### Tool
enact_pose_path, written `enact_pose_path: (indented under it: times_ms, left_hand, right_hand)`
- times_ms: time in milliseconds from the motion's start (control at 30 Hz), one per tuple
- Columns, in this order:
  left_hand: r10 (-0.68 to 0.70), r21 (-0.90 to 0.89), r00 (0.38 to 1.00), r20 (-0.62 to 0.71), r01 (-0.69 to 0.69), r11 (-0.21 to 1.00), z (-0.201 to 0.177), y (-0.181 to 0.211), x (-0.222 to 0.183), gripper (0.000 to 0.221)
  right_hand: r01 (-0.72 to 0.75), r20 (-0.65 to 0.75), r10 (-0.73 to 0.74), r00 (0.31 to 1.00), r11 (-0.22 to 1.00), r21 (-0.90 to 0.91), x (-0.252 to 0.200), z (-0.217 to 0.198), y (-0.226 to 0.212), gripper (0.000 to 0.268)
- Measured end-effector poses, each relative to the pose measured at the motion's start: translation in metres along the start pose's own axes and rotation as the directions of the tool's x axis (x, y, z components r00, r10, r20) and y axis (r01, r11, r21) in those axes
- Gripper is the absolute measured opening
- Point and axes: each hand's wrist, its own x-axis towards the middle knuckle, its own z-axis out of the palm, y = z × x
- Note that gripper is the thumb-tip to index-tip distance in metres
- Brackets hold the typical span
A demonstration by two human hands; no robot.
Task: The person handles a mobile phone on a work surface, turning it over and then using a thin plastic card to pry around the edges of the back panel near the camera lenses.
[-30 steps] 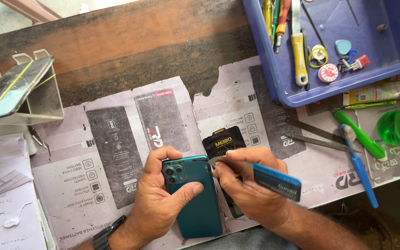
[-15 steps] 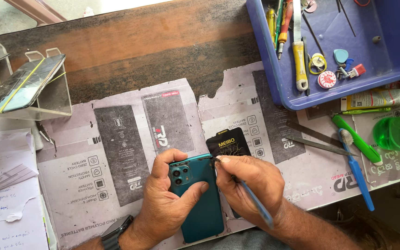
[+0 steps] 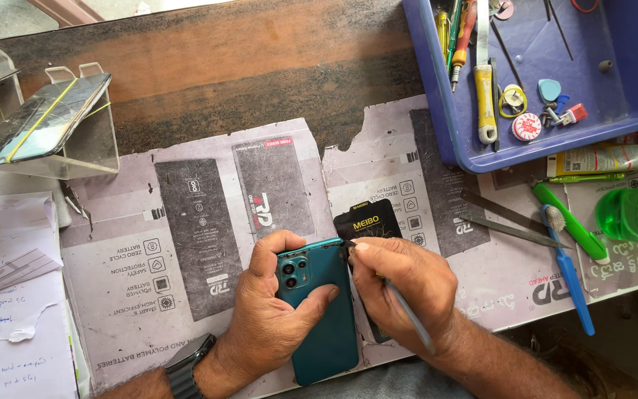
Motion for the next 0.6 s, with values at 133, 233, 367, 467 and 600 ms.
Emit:
enact_pose_path:
  times_ms: [133,233,367,467,600]
  left_hand:
    - [-0.029,-0.008,0.999,0.012,0.029,1.000,0.000,0.000,0.001,0.056]
    - [-0.033,-0.019,0.999,0.025,0.033,0.999,-0.001,0.002,0.001,0.055]
    - [-0.070,0.016,0.997,0.029,0.070,0.997,-0.002,0.004,0.001,0.053]
    - [-0.017,0.038,1.000,0.020,0.017,0.999,-0.002,0.003,0.001,0.054]
    - [0.024,0.072,1.000,0.002,-0.024,0.997,-0.004,0.003,0.000,0.055]
  right_hand:
    - [-0.009,-0.016,0.009,1.000,1.000,0.022,-0.003,0.001,0.005,0.030]
    - [0.016,-0.010,-0.016,1.000,0.999,0.029,-0.003,0.001,0.005,0.030]
    - [0.050,0.020,-0.050,0.999,0.999,0.000,0.001,0.000,0.001,0.031]
    - [0.062,0.057,-0.061,0.996,0.998,-0.009,0.004,-0.003,-0.004,0.033]
    - [0.022,0.039,-0.021,0.999,1.000,-0.015,0.006,-0.002,-0.005,0.031]
